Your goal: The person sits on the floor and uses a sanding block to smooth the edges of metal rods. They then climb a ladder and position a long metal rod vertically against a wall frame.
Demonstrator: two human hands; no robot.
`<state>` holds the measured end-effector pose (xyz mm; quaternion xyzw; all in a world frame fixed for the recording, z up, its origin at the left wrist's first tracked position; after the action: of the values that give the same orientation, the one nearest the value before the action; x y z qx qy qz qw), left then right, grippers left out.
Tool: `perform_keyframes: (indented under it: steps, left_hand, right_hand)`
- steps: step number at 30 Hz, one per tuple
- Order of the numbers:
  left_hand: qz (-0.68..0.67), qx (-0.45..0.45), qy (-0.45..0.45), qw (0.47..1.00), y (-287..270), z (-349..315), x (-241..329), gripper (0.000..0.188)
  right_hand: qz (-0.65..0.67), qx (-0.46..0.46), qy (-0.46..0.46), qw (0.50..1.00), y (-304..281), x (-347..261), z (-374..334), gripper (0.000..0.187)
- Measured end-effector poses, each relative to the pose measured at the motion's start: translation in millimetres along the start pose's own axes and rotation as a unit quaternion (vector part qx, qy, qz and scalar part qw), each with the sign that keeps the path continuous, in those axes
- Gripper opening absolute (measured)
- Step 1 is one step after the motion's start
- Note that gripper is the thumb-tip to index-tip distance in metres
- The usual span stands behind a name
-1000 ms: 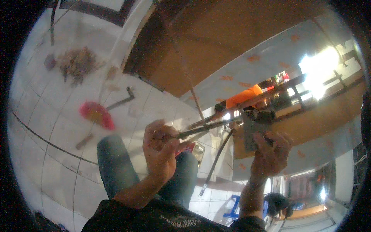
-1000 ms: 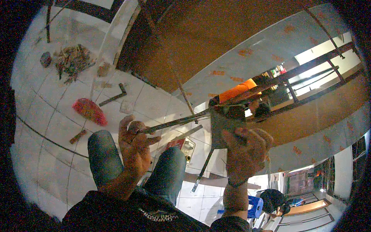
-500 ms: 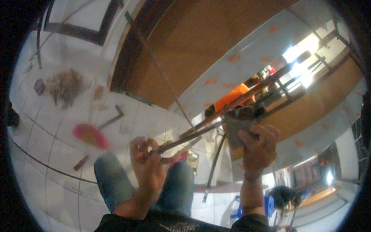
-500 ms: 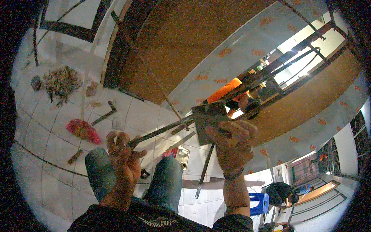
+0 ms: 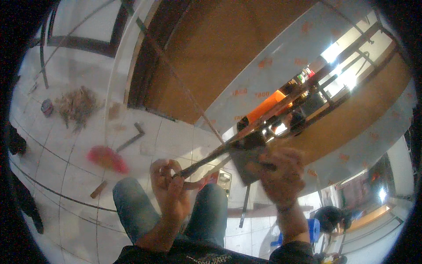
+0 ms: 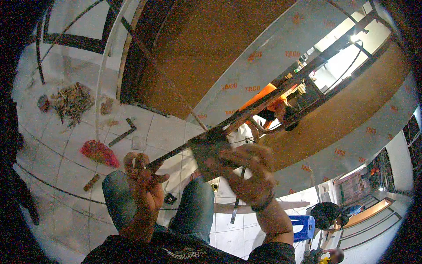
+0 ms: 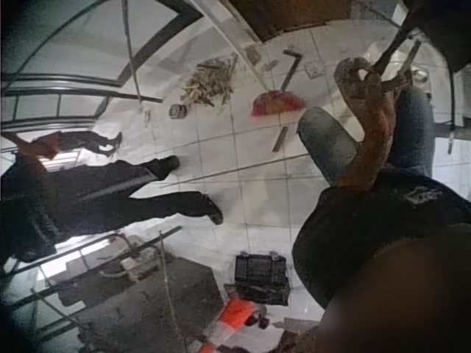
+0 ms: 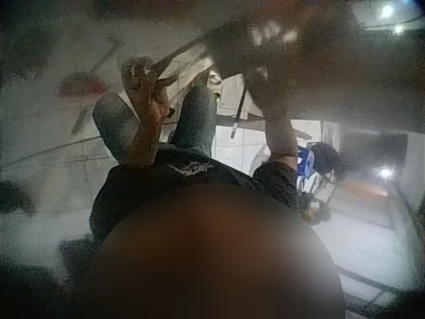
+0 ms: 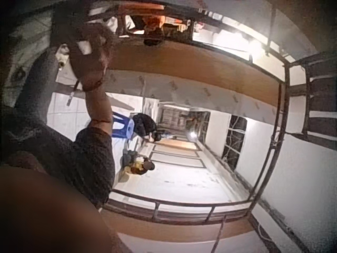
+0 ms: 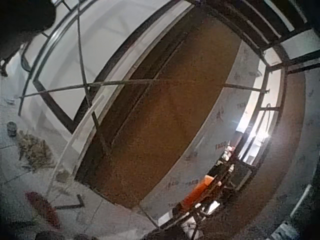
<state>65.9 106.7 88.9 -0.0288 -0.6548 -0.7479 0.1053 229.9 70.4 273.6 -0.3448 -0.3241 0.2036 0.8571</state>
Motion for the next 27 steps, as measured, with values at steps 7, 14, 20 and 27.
perform_keyframes:
  steps: [7, 14, 20, 27]
  left_hand:
    - [0.012, -0.008, -0.013, 1.0, 1, -3, -12, 0.055]
    - [0.032, 0.011, -0.022, 0.999, -3, -3, -15, 0.052]
    - [0.067, 0.031, -0.035, 0.997, 3, -4, -11, 0.046]
    - [0.082, -0.005, -0.022, 0.996, 1, 4, -13, 0.04]
  right_hand:
    - [-0.142, 0.141, -0.048, 0.979, -50, 20, 23, 0.02]
    - [-0.017, 0.279, 0.216, 0.935, -52, 39, -8, 0.019]
    - [0.075, 0.225, 0.271, 0.933, -70, 39, 33, 0.03]
    - [-0.068, 0.129, 0.024, 0.989, -68, 30, 90, 0.022]
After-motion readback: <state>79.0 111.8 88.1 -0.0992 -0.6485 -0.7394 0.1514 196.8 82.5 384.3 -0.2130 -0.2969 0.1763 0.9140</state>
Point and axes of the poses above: each hand's wrist, its own z-axis towards the middle knuckle, its own y-axis out of the palm, x = y × z, the point moved 5 cm from there along z, towards the middle knuckle, and after that the axes turned 13 degrees about -y, right-handed, at the moved point
